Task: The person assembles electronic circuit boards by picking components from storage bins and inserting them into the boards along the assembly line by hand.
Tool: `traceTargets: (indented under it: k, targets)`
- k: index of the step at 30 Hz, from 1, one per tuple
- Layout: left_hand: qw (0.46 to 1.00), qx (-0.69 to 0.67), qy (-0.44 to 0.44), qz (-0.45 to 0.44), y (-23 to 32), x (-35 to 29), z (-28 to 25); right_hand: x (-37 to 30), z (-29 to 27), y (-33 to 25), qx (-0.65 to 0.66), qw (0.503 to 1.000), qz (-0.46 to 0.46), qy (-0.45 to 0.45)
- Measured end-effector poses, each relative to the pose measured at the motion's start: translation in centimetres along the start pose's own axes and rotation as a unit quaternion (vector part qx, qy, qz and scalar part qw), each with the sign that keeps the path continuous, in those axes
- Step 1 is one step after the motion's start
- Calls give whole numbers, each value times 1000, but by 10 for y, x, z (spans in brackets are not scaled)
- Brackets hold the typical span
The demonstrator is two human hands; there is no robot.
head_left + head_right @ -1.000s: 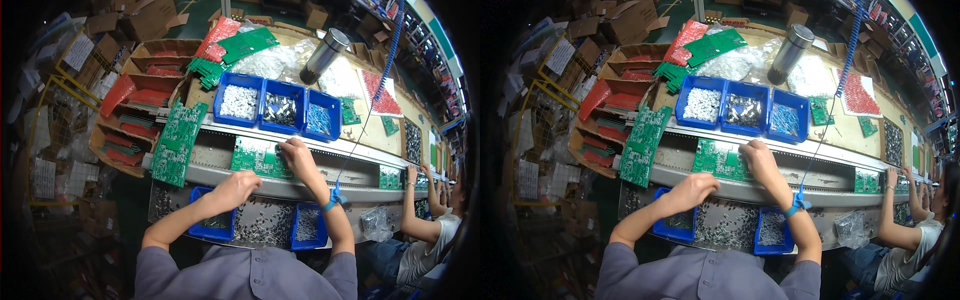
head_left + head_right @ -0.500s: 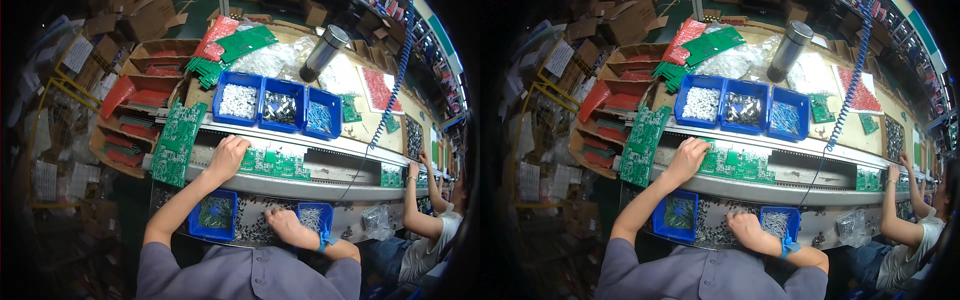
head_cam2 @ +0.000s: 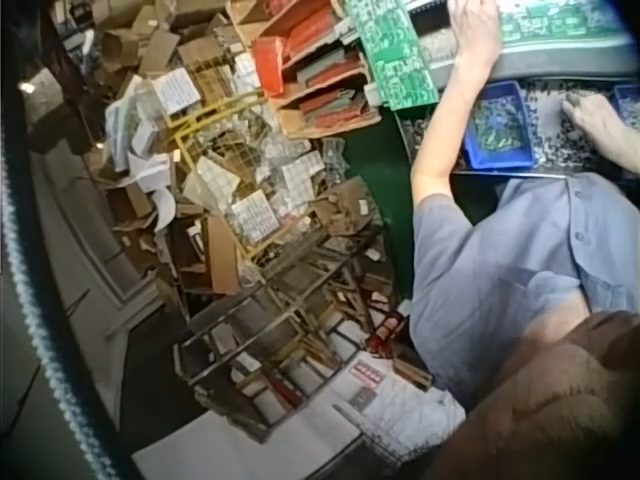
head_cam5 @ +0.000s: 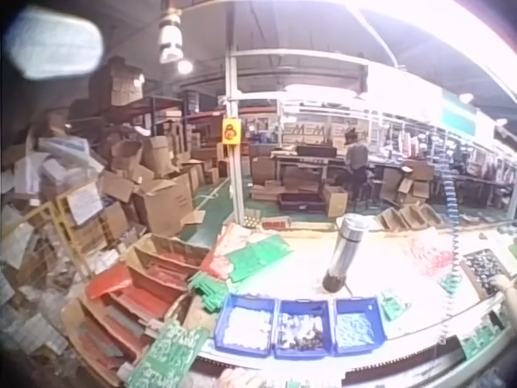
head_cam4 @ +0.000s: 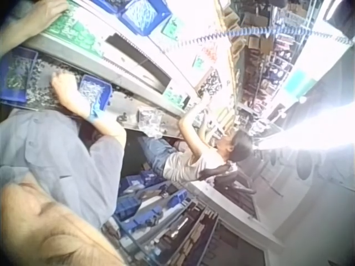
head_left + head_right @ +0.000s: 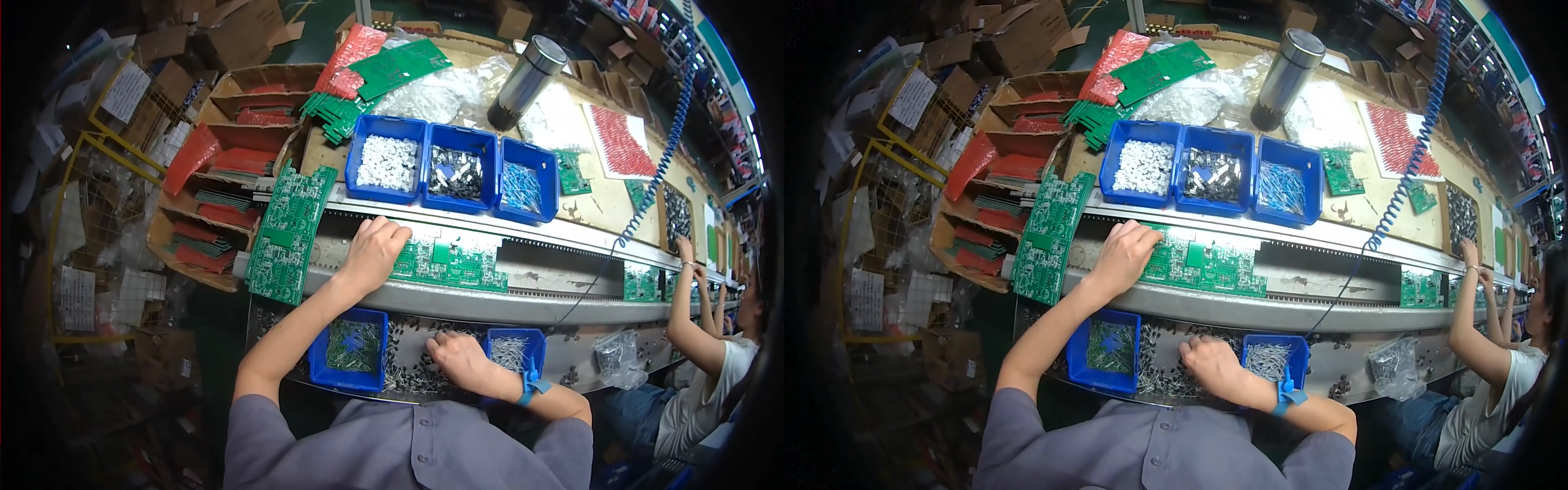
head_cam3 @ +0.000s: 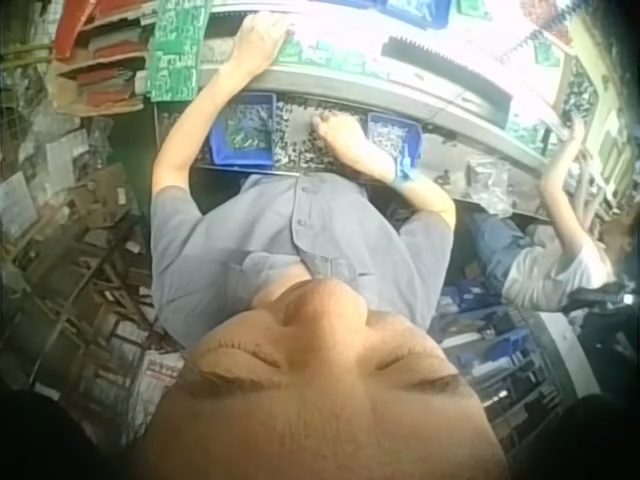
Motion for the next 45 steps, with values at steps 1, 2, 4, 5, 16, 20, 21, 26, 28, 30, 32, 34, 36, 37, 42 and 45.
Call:
traceTargets:
  k: [1, 2, 4, 5, 16, 20, 21, 26, 28, 30, 32, 34, 36, 37, 42, 45]
  targets:
    - [1000, 0, -1, 0, -1, 2, 0, 0, 0, 2, 1, 1000, 1, 0]
    - [1000, 9, -22, 2, -1, 3, 2, -1, 0, 2, 16, 1000, -6, 10]
    - [999, 18, -43, 3, -2, 6, 2, -2, -3, 2, 32, 999, -13, 20]
    - [998, 27, -51, 10, 1, 9, 2, -2, -7, 4, 58, 998, -19, 24]
    - [954, -105, -277, 36, 97, -50, 37, -15, -88, 62, 221, 951, 67, 206]
    - [932, -67, -342, 100, 134, -100, 74, -5, -103, 103, 177, 948, 129, 231]
    - [932, -68, -341, 102, 136, -107, 82, -1, -103, 109, 157, 949, 136, 238]
    - [931, -60, -337, 126, 138, -113, 94, 16, -93, 135, 136, 939, 107, 296]
    - [931, -73, -334, 129, 137, -112, 92, 22, -91, 140, 129, 942, 110, 289]
    - [930, -87, -333, 131, 136, -109, 88, 26, -91, 141, 127, 944, 107, 284]
    - [925, -83, -357, 101, 131, -106, 87, 29, -92, 141, 125, 946, 104, 280]
    - [927, -85, -353, 96, 129, -106, 87, 30, -92, 139, 109, 952, 90, 270]
    - [928, -87, -350, 92, 127, -103, 85, 30, -92, 139, 101, 955, 89, 265]
    - [925, -94, -355, 99, 127, -102, 84, 31, -91, 139, 93, 957, 88, 261]
    - [928, -105, -344, 100, 127, -100, 81, 33, -93, 136, 83, 960, 78, 256]
    - [923, -85, -363, 92, 127, -99, 81, 34, -94, 127, 43, 961, 60, 266]
Point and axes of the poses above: each hand's wrist, its own x-axis towards the middle knuckle, its own z-axis out of the palm, y = z × x, the point moved 9 cm from there along x, towards the middle knuckle, and after that the axes turned 6 degrees about -x, right-handed, at the moved point
